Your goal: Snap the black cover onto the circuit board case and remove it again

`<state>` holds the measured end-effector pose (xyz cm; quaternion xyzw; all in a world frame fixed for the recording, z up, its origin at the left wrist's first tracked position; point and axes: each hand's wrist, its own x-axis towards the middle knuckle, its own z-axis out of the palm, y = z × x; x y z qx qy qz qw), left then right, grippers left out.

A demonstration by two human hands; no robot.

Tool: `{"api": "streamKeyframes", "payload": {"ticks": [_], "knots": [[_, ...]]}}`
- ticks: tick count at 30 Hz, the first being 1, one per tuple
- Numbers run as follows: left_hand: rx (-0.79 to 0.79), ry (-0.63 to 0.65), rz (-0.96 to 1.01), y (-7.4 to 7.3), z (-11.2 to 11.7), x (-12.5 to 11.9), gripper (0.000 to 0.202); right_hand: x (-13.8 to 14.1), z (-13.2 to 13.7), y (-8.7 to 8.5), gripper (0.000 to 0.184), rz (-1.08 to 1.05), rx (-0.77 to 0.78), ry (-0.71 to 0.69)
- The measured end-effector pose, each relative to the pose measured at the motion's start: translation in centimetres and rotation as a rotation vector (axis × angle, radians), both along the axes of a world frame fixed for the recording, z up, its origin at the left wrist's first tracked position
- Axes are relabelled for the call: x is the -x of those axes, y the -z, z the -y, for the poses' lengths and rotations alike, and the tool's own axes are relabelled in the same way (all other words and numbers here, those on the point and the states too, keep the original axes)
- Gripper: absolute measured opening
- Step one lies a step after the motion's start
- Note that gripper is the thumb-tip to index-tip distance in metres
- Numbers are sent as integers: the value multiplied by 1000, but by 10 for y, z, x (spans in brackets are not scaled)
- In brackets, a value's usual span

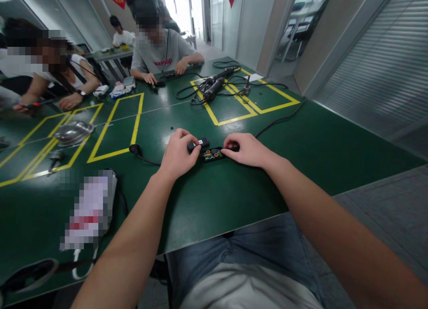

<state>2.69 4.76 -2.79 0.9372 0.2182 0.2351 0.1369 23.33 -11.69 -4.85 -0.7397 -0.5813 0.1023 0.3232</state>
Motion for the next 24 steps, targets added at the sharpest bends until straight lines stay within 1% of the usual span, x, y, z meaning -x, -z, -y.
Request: {"api": "streamKeyframes", "payload": {"ticks": [2, 4, 7, 11, 15, 18, 24], "knots": [[53, 50, -151, -9, 6, 2, 5, -1, 0, -1, 18, 48, 32, 2], [73, 51, -280, -15, 13, 2, 8, -2, 0, -2, 21, 95, 60, 0], [45, 24, -349, -18, 22, 1, 5, -1, 0, -3, 23, 135, 81, 6], [44, 49, -333, -12, 23, 0, 3, 1, 2, -1, 24, 139, 52, 30], [80, 120, -274, -7, 16, 0, 3, -1, 3, 4, 21, 95, 15, 26], [92, 164, -243, -7, 13, 1, 6, -4, 3, 5, 16, 59, -3, -4], [99, 155, -182, -12, 13, 1, 13, -5, 4, 1, 11, 76, -111, -25]]}}
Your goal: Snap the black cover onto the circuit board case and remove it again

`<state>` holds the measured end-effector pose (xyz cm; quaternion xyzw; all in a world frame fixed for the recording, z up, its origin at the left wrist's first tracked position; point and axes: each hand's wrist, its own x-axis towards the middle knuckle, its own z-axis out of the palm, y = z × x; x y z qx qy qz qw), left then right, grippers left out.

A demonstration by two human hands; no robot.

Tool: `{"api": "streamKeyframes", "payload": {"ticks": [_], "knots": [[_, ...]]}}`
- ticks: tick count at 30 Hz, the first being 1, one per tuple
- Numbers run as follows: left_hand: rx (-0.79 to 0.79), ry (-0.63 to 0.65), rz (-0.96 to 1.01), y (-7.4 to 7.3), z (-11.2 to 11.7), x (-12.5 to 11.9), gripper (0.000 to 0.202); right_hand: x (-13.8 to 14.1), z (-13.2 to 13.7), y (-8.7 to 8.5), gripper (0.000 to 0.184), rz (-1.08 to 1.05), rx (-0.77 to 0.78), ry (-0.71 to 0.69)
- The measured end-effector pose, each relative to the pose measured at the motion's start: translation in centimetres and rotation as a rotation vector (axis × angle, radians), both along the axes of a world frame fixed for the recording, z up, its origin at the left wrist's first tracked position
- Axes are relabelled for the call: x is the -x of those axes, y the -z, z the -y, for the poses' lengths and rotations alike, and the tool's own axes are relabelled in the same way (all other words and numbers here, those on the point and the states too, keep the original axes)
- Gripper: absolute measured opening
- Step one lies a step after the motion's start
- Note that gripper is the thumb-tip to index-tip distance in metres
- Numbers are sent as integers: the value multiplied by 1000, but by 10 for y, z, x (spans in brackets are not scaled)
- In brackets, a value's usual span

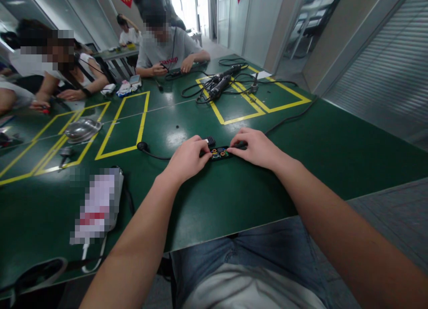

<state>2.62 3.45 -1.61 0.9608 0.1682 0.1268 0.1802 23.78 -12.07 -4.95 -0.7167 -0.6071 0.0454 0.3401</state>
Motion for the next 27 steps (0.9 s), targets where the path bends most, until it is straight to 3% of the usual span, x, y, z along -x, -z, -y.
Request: {"api": "streamKeyframes", "payload": {"ticks": [5, 14, 20, 24, 27], "knots": [[27, -9, 51, -1, -4, 3, 13, 0, 1, -3, 13, -37, -26, -4], [162, -6, -57, -1, -15, 6, 17, -11, -2, 4, 11, -155, 65, -27], [1, 43, -42, 0, -20, 6, 15, -14, -4, 8, 11, -64, 37, 3], [-4, 9, 57, 9, -18, 0, 15, -11, -5, 9, 10, -52, 19, -1], [48, -60, 126, 19, -19, -5, 37, -8, -5, 9, 8, -46, 3, 10]]}}
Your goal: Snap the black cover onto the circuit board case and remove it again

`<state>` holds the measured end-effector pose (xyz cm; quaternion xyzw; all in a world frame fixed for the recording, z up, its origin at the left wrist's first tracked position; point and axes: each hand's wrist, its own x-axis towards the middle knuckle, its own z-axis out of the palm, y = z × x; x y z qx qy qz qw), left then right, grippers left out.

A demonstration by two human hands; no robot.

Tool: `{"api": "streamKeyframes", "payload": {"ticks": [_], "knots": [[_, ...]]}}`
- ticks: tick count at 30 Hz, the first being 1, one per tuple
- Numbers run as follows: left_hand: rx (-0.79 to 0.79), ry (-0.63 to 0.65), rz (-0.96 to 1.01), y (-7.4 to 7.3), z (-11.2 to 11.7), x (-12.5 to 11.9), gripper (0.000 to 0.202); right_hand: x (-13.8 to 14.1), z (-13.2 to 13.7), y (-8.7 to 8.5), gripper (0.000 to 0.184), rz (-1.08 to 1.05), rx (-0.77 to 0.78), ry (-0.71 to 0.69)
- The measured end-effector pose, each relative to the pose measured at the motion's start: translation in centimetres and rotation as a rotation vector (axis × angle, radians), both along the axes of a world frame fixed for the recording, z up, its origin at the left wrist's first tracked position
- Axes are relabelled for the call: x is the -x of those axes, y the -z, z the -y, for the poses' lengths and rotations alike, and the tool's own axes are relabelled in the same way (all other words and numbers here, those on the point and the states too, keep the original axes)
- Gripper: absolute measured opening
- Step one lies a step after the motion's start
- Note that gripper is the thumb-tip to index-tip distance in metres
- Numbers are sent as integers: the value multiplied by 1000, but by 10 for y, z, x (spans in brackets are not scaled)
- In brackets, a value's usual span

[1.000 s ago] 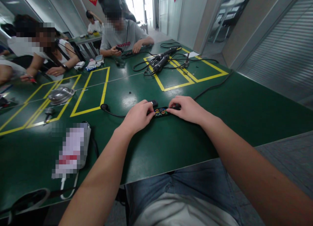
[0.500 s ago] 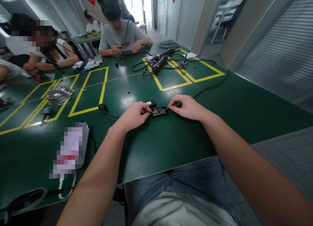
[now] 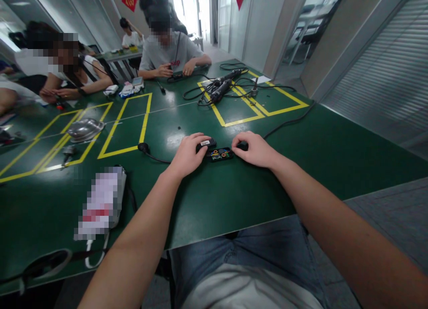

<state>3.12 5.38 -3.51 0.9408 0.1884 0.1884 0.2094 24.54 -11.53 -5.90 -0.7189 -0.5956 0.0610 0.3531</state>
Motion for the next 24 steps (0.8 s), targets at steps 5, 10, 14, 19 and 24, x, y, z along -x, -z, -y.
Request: {"api": "streamKeyframes", "payload": {"ticks": [5, 10, 14, 19, 24], "knots": [[68, -90, -61, 4, -5, -1, 34, 3, 0, 0, 7, -7, -13, 18], [47, -77, 27, -4, 6, -1, 34, 5, -2, 0, 8, -102, -32, 48], [35, 93, 17, -7, 19, -4, 37, 7, -3, -1, 14, -143, -21, 49], [51, 183, -48, -7, 20, -4, 31, 6, -3, 0, 19, -138, 9, 42], [63, 181, -60, -9, 21, -4, 36, 6, -3, 2, 21, -113, 17, 43]]}}
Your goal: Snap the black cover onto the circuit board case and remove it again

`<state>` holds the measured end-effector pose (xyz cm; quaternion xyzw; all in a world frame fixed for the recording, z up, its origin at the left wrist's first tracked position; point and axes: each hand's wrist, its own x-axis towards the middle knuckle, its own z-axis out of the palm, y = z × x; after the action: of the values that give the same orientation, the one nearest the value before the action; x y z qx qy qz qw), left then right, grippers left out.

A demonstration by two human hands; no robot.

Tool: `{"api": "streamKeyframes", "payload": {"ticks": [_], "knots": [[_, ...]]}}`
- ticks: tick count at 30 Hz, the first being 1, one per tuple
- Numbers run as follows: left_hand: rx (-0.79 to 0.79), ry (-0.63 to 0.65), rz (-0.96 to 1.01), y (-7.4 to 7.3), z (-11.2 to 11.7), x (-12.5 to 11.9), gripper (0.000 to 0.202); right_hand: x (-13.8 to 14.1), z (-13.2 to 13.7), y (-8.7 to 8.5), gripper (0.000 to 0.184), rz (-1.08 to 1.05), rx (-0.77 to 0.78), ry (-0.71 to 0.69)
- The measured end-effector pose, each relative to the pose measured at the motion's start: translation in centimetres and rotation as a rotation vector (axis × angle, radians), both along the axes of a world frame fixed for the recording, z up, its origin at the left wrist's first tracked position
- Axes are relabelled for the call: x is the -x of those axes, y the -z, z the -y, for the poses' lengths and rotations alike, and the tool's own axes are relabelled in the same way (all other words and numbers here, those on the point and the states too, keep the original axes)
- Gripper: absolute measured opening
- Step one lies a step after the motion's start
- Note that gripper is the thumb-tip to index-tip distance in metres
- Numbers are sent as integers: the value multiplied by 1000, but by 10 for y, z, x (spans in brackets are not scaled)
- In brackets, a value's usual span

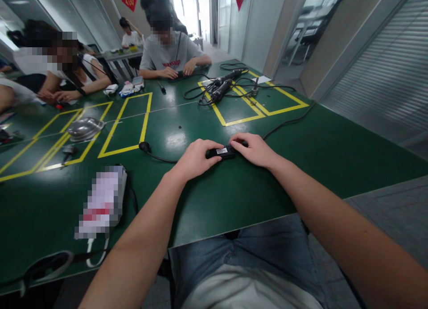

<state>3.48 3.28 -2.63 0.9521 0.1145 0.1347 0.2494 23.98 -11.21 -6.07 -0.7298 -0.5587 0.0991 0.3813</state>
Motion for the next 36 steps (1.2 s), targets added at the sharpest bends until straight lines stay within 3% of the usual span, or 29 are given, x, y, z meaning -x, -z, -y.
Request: {"api": "streamKeyframes", "payload": {"ticks": [10, 16, 18, 23, 25, 28, 32, 36], "knots": [[-30, -51, -98, -4, 4, -3, 38, -3, -4, 5, 20, 40, 19, -3], [-101, -15, -46, -1, 4, -2, 36, 1, -3, 3, 18, 61, 19, -14], [-13, -34, -21, 2, 3, -2, 33, 1, -3, 4, 20, 55, 17, -2], [398, -165, 91, 11, -8, -5, 42, -3, -4, 8, 19, -81, -35, 19], [335, -266, 125, 13, -13, -4, 32, -4, -3, 7, 13, -87, -19, 11], [79, -370, 52, 14, -18, -2, 16, -2, -1, 1, 12, -16, 43, -23], [-86, -325, 4, 9, -18, 1, 3, 2, 3, -6, 14, 75, 69, -33], [-138, -250, 0, -2, -12, 5, 8, 2, 5, -9, 19, 181, 139, -4]]}}
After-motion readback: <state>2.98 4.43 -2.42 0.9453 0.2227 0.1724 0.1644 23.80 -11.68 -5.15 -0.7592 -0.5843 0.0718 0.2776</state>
